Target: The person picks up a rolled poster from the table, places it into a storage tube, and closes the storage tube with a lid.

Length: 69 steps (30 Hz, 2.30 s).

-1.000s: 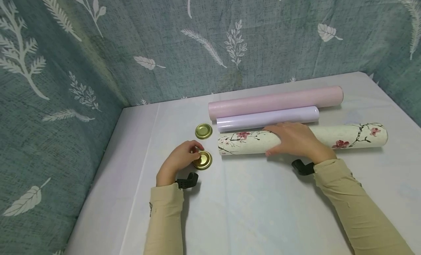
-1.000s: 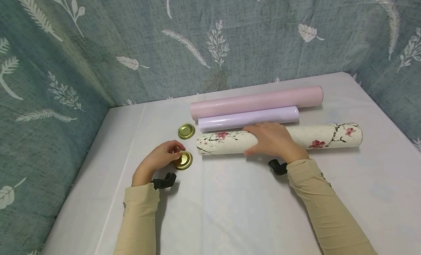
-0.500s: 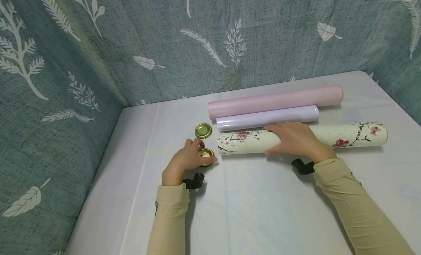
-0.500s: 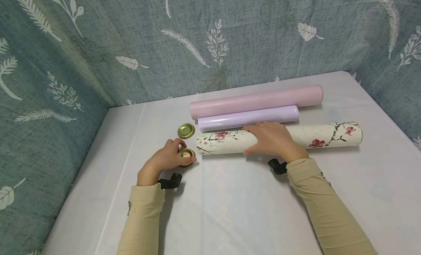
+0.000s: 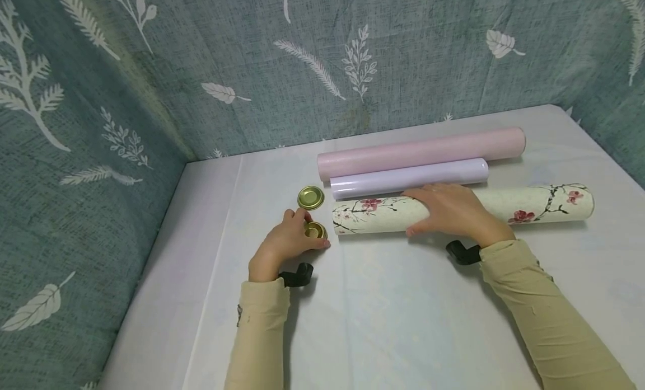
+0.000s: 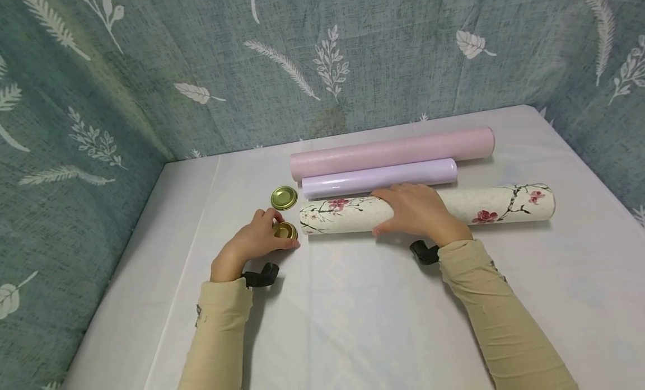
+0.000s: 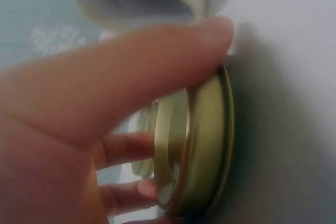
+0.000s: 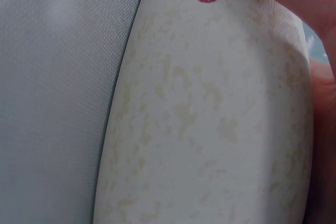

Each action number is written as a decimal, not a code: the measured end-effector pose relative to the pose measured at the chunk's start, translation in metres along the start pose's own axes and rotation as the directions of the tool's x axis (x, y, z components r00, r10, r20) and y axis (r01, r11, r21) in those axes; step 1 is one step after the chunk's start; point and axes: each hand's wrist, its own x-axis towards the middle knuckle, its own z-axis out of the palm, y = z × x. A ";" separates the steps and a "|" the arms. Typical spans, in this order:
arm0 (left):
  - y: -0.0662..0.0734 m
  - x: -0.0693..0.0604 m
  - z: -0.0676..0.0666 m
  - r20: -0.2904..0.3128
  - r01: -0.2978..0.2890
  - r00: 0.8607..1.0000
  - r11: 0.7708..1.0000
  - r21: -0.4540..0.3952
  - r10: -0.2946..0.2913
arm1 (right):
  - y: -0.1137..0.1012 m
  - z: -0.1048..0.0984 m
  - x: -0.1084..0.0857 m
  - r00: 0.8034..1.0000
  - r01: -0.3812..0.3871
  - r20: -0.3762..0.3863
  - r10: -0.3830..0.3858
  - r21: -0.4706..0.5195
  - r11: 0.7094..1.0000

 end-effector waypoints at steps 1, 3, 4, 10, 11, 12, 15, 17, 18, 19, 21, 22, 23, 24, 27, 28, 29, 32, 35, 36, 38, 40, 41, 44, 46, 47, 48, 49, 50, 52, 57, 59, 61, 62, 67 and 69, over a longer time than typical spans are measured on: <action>-0.001 0.000 -0.001 0.003 -0.003 1.000 1.000 -0.029 0.003 | 0.000 0.000 0.000 1.000 0.001 -0.001 -0.001 0.001 1.000; -0.005 0.001 -0.004 0.007 -0.017 1.000 0.997 -0.079 0.018 | 0.001 0.000 0.000 1.000 0.002 -0.002 -0.002 0.003 1.000; -0.006 0.001 -0.005 0.006 -0.025 1.000 0.995 -0.102 0.026 | 0.001 0.000 0.000 1.000 0.004 -0.003 -0.004 0.005 1.000; -0.013 0.002 -0.009 0.013 -0.084 0.996 0.972 -0.219 0.090 | 0.002 -0.001 0.000 1.000 0.008 -0.001 -0.008 0.002 1.000; -0.014 0.002 -0.009 0.019 -0.092 0.995 0.967 -0.238 0.100 | 0.001 -0.001 0.000 1.000 0.007 0.000 -0.007 0.000 1.000; -0.015 0.002 -0.009 0.025 -0.101 0.993 0.961 -0.258 0.111 | 0.001 -0.002 0.000 1.000 0.009 0.003 -0.009 0.002 1.000; -0.016 0.002 -0.009 0.035 -0.110 0.991 0.944 -0.310 0.127 | 0.001 -0.003 0.000 1.000 0.013 0.008 -0.013 0.002 1.000; -0.016 0.002 -0.009 0.032 -0.124 0.989 0.936 -0.330 0.143 | 0.001 -0.003 0.000 1.000 0.020 0.010 -0.020 0.003 1.000; -0.016 0.003 -0.009 0.032 -0.132 0.988 0.928 -0.348 0.153 | 0.001 -0.002 0.000 1.000 0.022 0.010 -0.022 0.002 1.000; -0.016 0.003 -0.009 0.031 -0.142 0.986 0.920 -0.366 0.164 | 0.002 -0.002 0.000 1.000 0.019 0.010 -0.019 -0.002 1.000; -0.016 0.003 -0.009 0.033 -0.161 0.981 0.901 -0.404 0.190 | 0.002 -0.002 0.000 1.000 0.017 0.008 -0.017 -0.004 1.000; -0.016 0.002 -0.010 0.038 -0.167 0.979 0.893 -0.418 0.200 | 0.002 -0.002 0.000 1.000 0.016 0.007 -0.016 -0.002 1.000; -0.017 0.002 -0.010 0.042 -0.166 0.978 0.886 -0.433 0.203 | 0.001 -0.002 0.000 1.000 0.012 0.005 -0.012 -0.003 1.000; -0.017 0.002 -0.010 0.047 -0.164 0.977 0.881 -0.445 0.206 | 0.001 -0.002 0.000 1.000 0.013 0.005 -0.013 0.000 1.000; -0.017 0.000 -0.012 0.067 -0.134 0.980 0.875 -0.466 0.185 | 0.000 -0.002 0.000 1.000 0.015 0.002 -0.015 0.001 1.000; -0.017 -0.001 -0.012 0.077 -0.122 0.981 0.875 -0.469 0.178 | 0.000 -0.002 0.000 1.000 0.020 0.002 -0.020 0.001 1.000; -0.016 -0.002 -0.013 0.086 -0.111 0.981 0.873 -0.475 0.172 | 0.000 -0.002 0.001 1.000 0.022 0.003 -0.022 -0.002 1.000; -0.010 -0.009 -0.020 0.108 -0.107 0.978 0.869 -0.483 0.180 | 0.000 -0.002 0.001 1.000 0.031 0.004 -0.031 -0.008 0.999; -0.002 -0.016 -0.025 0.114 -0.128 0.972 0.870 -0.476 0.205 | 0.001 -0.002 0.001 0.999 0.032 0.010 -0.032 -0.009 0.999; 0.000 -0.017 -0.027 0.112 -0.136 0.971 0.871 -0.472 0.212 | 0.002 -0.002 0.001 0.999 0.033 0.015 -0.033 -0.008 0.999; 0.001 -0.017 -0.027 0.104 -0.147 0.970 0.867 -0.476 0.222 | 0.001 -0.002 0.001 0.999 0.034 0.018 -0.034 -0.007 0.999; -0.002 -0.016 -0.024 0.093 -0.154 0.970 0.860 -0.486 0.226 | 0.001 -0.002 0.001 0.999 0.035 0.014 -0.035 -0.008 0.999; -0.005 -0.013 -0.022 0.083 -0.166 0.969 0.858 -0.485 0.234 | 0.001 -0.002 0.001 0.999 0.034 0.011 -0.034 -0.011 0.999; -0.013 -0.007 -0.016 0.052 -0.178 0.973 0.871 -0.458 0.226 | 0.000 -0.002 0.001 0.999 0.038 0.001 -0.038 -0.008 0.999; -0.018 -0.003 -0.013 0.035 -0.189 0.974 0.883 -0.429 0.225 | -0.001 -0.002 0.001 0.999 0.038 0.002 -0.038 -0.008 0.999; -0.020 -0.002 -0.011 0.026 -0.200 0.973 0.888 -0.414 0.231 | -0.001 -0.002 0.001 0.999 0.035 0.003 -0.035 -0.009 0.999; -0.020 -0.002 -0.011 0.022 -0.198 0.974 0.890 -0.411 0.226 | -0.001 -0.002 0.001 0.999 0.036 0.004 -0.036 -0.007 0.999; -0.020 -0.001 -0.011 0.017 -0.205 0.972 0.886 -0.415 0.233 | -0.001 -0.002 0.001 0.999 0.037 0.007 -0.037 -0.005 0.999; -0.021 -0.001 -0.010 0.012 -0.212 0.971 0.883 -0.418 0.239 | 0.000 -0.002 0.001 0.999 0.036 0.008 -0.036 -0.005 0.999; -0.021 0.000 -0.010 0.007 -0.227 0.967 0.877 -0.425 0.253 | 0.000 -0.002 0.001 0.999 0.035 0.011 -0.035 -0.007 0.999; -0.021 0.000 -0.011 0.025 -0.198 0.973 0.888 -0.415 0.229 | 0.000 -0.001 0.001 0.999 0.036 0.014 -0.036 -0.008 0.999; -0.021 -0.001 -0.011 0.031 -0.184 0.976 0.895 -0.406 0.215 | 0.000 -0.001 0.001 0.999 0.035 0.014 -0.035 -0.008 0.999; -0.022 -0.002 -0.012 0.032 -0.180 0.977 0.898 -0.401 0.211 | 0.001 -0.001 0.001 0.999 0.034 0.016 -0.034 -0.008 0.999; -0.023 -0.002 -0.012 0.029 -0.180 0.978 0.901 -0.395 0.208 | 0.001 -0.001 0.001 0.999 0.034 0.017 -0.034 -0.007 0.999; -0.025 -0.002 -0.013 0.018 -0.169 0.981 0.897 -0.408 0.193 | 0.001 0.000 0.001 0.999 0.033 0.020 -0.033 -0.002 0.999; -0.025 -0.002 -0.013 0.013 -0.163 0.982 0.888 -0.430 0.186 | 0.002 0.000 0.001 0.999 0.032 0.016 -0.032 -0.001 0.999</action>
